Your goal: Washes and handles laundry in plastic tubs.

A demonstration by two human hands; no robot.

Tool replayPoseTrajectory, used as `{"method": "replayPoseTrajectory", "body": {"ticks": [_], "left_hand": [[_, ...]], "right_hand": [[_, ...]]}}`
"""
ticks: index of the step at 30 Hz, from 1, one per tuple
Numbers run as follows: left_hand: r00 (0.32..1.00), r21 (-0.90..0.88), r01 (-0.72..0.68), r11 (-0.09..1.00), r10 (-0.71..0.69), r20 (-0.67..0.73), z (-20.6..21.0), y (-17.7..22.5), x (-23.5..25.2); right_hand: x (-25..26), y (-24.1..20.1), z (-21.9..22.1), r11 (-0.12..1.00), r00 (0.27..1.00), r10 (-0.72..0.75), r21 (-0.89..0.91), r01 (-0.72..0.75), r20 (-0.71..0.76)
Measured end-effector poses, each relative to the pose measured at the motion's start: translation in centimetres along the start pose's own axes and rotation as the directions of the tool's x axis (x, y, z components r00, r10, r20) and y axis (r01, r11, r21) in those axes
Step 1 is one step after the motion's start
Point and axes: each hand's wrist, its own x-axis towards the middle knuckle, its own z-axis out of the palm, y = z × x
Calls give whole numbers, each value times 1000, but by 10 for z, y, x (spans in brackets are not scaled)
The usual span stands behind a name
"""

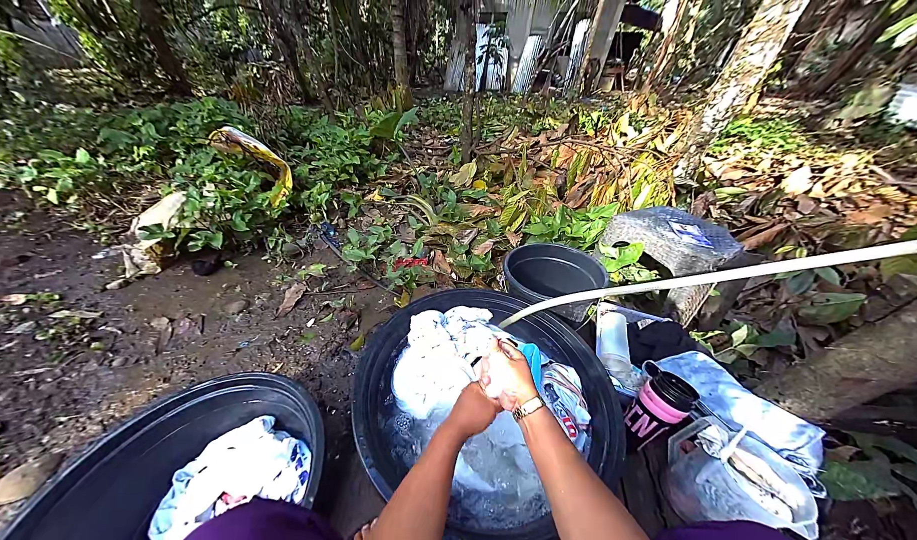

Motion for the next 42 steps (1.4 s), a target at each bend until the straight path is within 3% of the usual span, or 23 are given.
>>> {"method": "replayPoseTrajectory", "body": {"ticks": [3, 8, 11, 14, 16, 19, 22, 23, 24, 25, 26, 28, 30, 31, 33, 35, 39, 42], "left_hand": [[999, 256, 0, 967, 9, -37, 11, -9, 2], [963, 499, 253, 829, -264, -50, 23, -17, -6], [944, 456, 327, 828, -306, -121, 5, -31, -5], [873, 285, 413, 865, -287, -395, -48, -35, -13], [724, 119, 460, 880, -295, -623, -94, -36, -28], [426, -136, 430, 892, -334, -841, -160, -47, -56], [62, -375, 442, 815, -445, -893, -201, -71, -80], [-14, -427, 467, 774, -476, -879, -210, -80, -84], [-32, -441, 491, 751, -491, -871, -213, -84, -86], [21, -401, 515, 757, -479, -878, -209, -81, -87], [143, -303, 533, 790, -437, -888, -199, -74, -87], [480, 8, 518, 855, -282, -831, -175, -61, -76], [778, 266, 368, 891, -138, -614, -147, -50, -52], [871, 324, 267, 907, -84, -484, -132, -43, -39], [941, 304, 105, 947, 4, -338, -101, -28, -20], [950, 250, 11, 968, 68, -304, -82, -13, -11], [947, 243, -21, 970, 97, -307, -79, 11, -13], [907, -105, -156, 982, 100, -410, -72, 21, -16]], "right_hand": [[4, 11, 0, 996, 988, 82, -28, -87, -132], [6, 38, -2, 945, 898, 319, 25, -327, -303], [8, 57, 1, 950, 930, 312, 64, -305, -194], [14, 67, -6, 933, 974, 223, -285, -221, -27], [17, 77, -13, 830, 977, 213, -524, -191, -18], [23, 98, -27, 721, 963, 271, -661, -207, -6], [23, 112, -35, 718, 936, 353, -640, -274, -6], [24, 110, -34, 721, 930, 367, -628, -293, -13], [25, 105, -33, 721, 928, 371, -622, -304, -23], [26, 97, -30, 726, 932, 361, -616, -307, -40], [27, 86, -26, 740, 938, 343, -600, -304, -52], [27, 59, -17, 807, 954, 299, -524, -272, -34], [22, 29, -5, 879, 975, 222, -438, -186, 31], [17, 13, 2, 894, 979, 190, -426, -141, 75], [5, -14, 12, 916, 980, 128, -398, -58, 151], [-2, -25, 15, 951, 976, 66, -308, 2, 209], [-8, -37, 6, 988, 969, -14, -146, 51, 248], [-1, -35, -13, 926, 975, -54, -354, 130, 217]]}}
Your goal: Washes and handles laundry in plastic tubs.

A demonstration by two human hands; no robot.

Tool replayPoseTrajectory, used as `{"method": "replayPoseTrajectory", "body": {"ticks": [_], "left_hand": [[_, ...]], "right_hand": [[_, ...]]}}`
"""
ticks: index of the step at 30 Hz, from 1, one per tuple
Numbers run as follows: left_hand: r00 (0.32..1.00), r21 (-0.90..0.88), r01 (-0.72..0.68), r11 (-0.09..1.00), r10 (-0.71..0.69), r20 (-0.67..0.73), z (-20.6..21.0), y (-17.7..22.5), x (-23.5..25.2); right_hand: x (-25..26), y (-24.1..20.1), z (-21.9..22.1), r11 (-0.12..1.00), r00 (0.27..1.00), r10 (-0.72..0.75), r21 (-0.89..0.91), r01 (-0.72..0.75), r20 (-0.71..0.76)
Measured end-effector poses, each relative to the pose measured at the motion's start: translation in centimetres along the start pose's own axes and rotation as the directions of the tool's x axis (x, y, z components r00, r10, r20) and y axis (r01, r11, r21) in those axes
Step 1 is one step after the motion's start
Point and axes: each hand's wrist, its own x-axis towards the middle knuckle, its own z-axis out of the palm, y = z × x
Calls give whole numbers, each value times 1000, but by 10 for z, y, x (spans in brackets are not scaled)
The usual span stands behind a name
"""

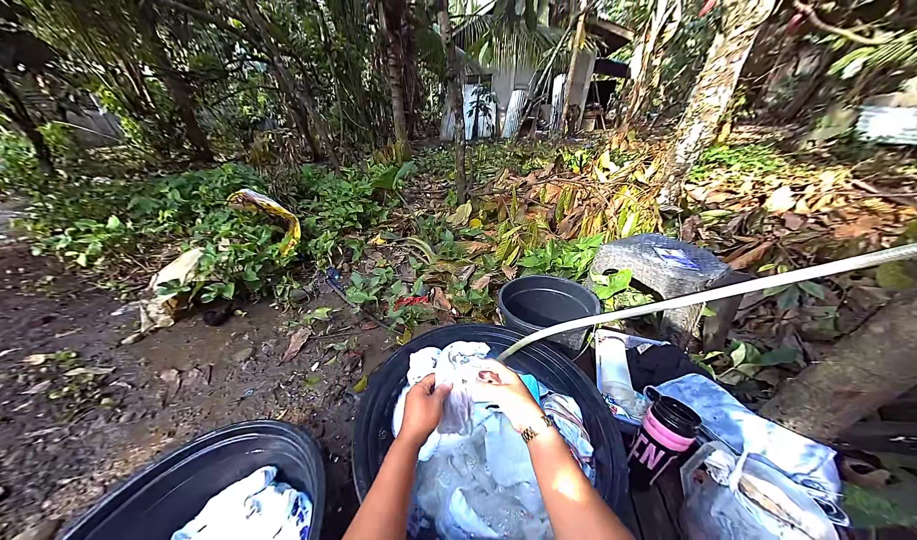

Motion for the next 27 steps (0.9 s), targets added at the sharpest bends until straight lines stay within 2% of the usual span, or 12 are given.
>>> {"method": "replayPoseTrajectory", "body": {"ticks": [2, 3, 5, 9, 12, 15, 17, 19, 21, 23, 25, 27], "left_hand": [[999, -225, 2, 974, -14, -52, 5, 18, -6], [998, -253, -14, 967, -3, -66, 4, 26, -8], [997, -178, -40, 983, 27, -73, -2, 33, -9], [996, 185, 76, 980, -68, -52, -21, 16, -4], [989, 318, 148, 936, -138, -54, -34, -1, 1], [976, 359, 193, 913, -139, -170, -55, -12, 1], [942, 300, 238, 924, -144, -304, -71, -17, 3], [919, 230, 262, 937, -170, -355, -76, -16, 4], [953, 234, 229, 945, -168, -251, -64, -12, 3], [989, 256, 147, 956, -149, -10, -36, -9, -2], [962, 238, 63, 969, -122, 244, -2, -4, -11], [918, 170, -1, 986, -66, 391, 28, -2, -21]], "right_hand": [[1, 11, -6, 991, 998, 64, -120, -61, 17], [0, 14, -6, 990, 996, 86, -117, -84, 10], [0, 14, -5, 993, 998, 66, -93, -67, -14], [2, 2, -19, 927, 997, -28, -376, -2, -72], [0, 0, -38, 930, 984, -23, -366, -44, -177], [-2, 1, -49, 980, 943, 27, -176, -90, -332], [-1, -1, -57, 980, 898, 39, -160, -120, -439], [-1, -1, -61, 962, 891, 65, -210, -176, -450], [1, 3, -59, 910, 919, 110, -334, -246, -379], [2, 5, -47, 879, 940, 155, -391, -272, -304], [-4, -5, -33, 920, 958, 170, -311, -239, -232], [-12, -18, -24, 981, 981, 154, -98, -167, -122]]}}
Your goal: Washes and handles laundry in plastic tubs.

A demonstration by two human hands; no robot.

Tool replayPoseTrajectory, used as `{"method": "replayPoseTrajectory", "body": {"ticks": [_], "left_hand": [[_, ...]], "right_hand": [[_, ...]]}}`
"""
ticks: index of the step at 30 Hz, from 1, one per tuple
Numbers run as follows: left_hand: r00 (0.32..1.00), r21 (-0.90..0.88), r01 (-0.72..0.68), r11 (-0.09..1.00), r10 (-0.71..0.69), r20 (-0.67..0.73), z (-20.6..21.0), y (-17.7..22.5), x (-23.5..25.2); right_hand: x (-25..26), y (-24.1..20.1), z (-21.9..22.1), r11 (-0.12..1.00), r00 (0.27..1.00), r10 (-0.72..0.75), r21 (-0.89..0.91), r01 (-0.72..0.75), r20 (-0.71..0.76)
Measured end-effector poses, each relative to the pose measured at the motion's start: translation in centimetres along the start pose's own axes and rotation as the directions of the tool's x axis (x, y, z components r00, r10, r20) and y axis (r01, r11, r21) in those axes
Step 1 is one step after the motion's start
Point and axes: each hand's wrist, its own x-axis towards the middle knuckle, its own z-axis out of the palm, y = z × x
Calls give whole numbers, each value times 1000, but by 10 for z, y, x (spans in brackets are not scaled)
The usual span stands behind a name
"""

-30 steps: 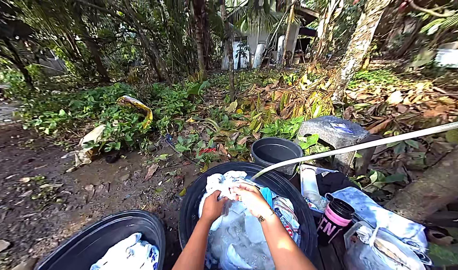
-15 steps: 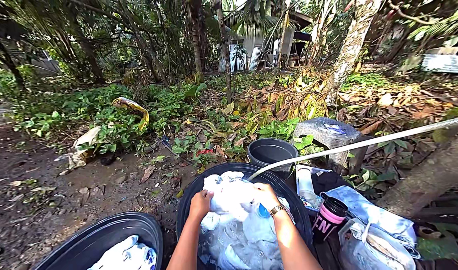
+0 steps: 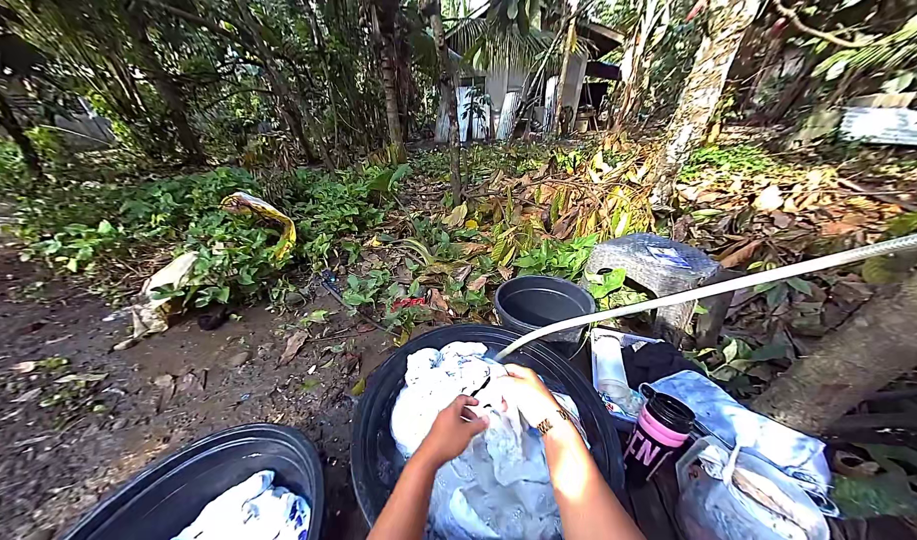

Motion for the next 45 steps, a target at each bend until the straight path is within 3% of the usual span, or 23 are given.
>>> {"method": "replayPoseTrajectory", "body": {"ticks": [2, 4, 6, 8, 11, 13, 17, 20, 22, 25, 27, 29, 31, 34, 38, 41, 43, 45], "left_hand": [[998, -15, -61, 998, 62, 33, 17, -1, 4], [997, 60, -67, 996, 65, 30, 15, -3, 6], [997, 18, -77, 997, 76, 10, -1, -6, 6], [992, -150, -102, 983, 91, -82, -20, -4, 0], [933, -393, -135, 910, -17, -360, -47, 8, -11], [885, -589, -159, 793, -149, -440, -62, 14, -15], [926, -698, -189, 690, -112, -361, -80, 19, -32], [970, -697, -110, 709, -77, -231, -94, 17, -44], [960, -543, 58, 838, -195, -199, -98, 15, -43], [925, -255, 333, 908, -367, -101, -69, -9, -17], [912, 10, 401, 916, -399, -92, -29, -39, 5], [907, 316, 420, 851, -405, -117, 12, -64, 14], [875, 481, 450, 753, -480, -68, 44, -88, 15], [807, 630, 419, 654, -586, 72, 74, -121, 9], [739, 764, 274, 584, -636, 221, 83, -137, 15], [729, 740, 195, 644, -600, 330, 68, -132, 24], [753, 596, 327, 733, -583, 305, 37, -122, 31], [823, 336, 470, 816, -543, 168, -4, -100, 31]], "right_hand": [[-10, -12, 0, 985, 989, -51, 168, 28, 137], [-14, -19, -6, 990, 974, -135, 66, 125, 183], [-12, -22, -18, 934, 965, -237, -248, 257, 108], [-8, -21, -28, 896, 966, -257, -378, 234, -9], [-8, -27, -34, 978, 976, -98, -200, 58, -192], [-11, -29, -34, 993, 971, -59, -116, 32, -233], [-13, -26, -43, 952, 977, -205, -245, 184, -63], [-21, -25, -58, 956, 956, -268, -92, 280, 121], [-18, -23, -60, 957, 953, -279, -47, 286, 118], [-2, -5, -36, 918, 989, -148, -374, 131, -17], [15, 29, -8, 803, 999, 29, -596, -10, 23], [16, 66, 24, 607, 967, 240, -790, -86, 80], [10, 107, 48, 481, 920, 378, -872, -96, 107], [-7, 157, 60, 384, 863, 485, -921, -69, 138], [-17, 164, 68, 235, 736, 640, -968, 89, 223], [6, 176, 57, 337, 738, 616, -939, 70, 276], [34, 178, 38, 545, 841, 498, -831, -114, 211], [49, 142, 10, 783, 935, 352, -562, -268, 45]]}}
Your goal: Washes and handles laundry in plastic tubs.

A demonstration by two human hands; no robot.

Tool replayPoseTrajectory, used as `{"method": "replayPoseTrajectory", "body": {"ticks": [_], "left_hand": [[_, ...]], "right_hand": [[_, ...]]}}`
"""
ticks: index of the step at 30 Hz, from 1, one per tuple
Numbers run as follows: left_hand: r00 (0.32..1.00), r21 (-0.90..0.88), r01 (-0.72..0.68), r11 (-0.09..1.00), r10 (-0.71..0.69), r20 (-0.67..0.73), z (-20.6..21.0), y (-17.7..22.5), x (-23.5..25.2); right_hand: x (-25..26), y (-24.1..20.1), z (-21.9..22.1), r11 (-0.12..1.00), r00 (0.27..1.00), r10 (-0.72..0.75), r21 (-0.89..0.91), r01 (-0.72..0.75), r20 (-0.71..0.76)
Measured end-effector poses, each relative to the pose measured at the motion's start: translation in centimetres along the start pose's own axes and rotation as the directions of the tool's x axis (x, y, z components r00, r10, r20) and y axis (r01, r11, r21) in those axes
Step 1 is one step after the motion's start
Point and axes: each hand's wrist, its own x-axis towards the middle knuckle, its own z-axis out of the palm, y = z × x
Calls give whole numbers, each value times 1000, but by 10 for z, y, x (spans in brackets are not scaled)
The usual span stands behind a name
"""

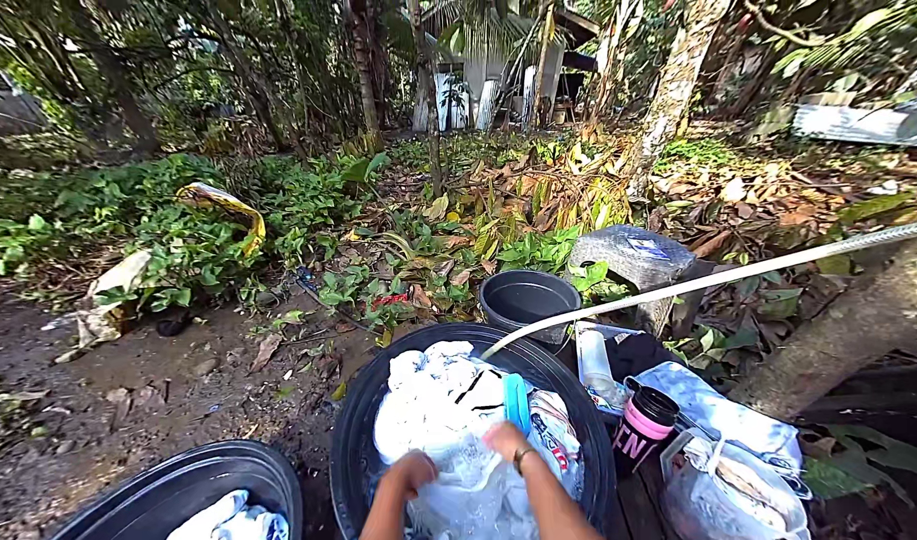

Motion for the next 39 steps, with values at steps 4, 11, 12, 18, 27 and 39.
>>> {"method": "replayPoseTrajectory", "body": {"ticks": [4, 11, 12, 18, 27, 39], "left_hand": [[937, -220, -271, 937, 204, -285, -82, 38, -86], [555, -374, -822, 429, 459, -694, -112, 84, -218], [471, -420, -881, 219, 492, -732, -110, 85, -218], [424, -433, -892, 127, 567, -706, -93, 81, -188], [909, -35, -255, 966, 228, -348, -31, 50, -38], [998, 523, 51, 851, -54, -9, 92, 3, 10]], "right_hand": [[-86, -79, -103, 757, 912, -161, 546, 359, -377], [-193, -120, -128, 85, 384, -491, 396, 914, -782], [-198, -121, -126, -25, 331, -506, 397, 917, -796], [-192, -114, -130, 369, 464, -541, 298, 881, -702], [-60, -67, -57, 955, 994, -65, -293, 36, -87], [-33, 15, 74, 791, 895, 137, -591, 160, 425]]}}
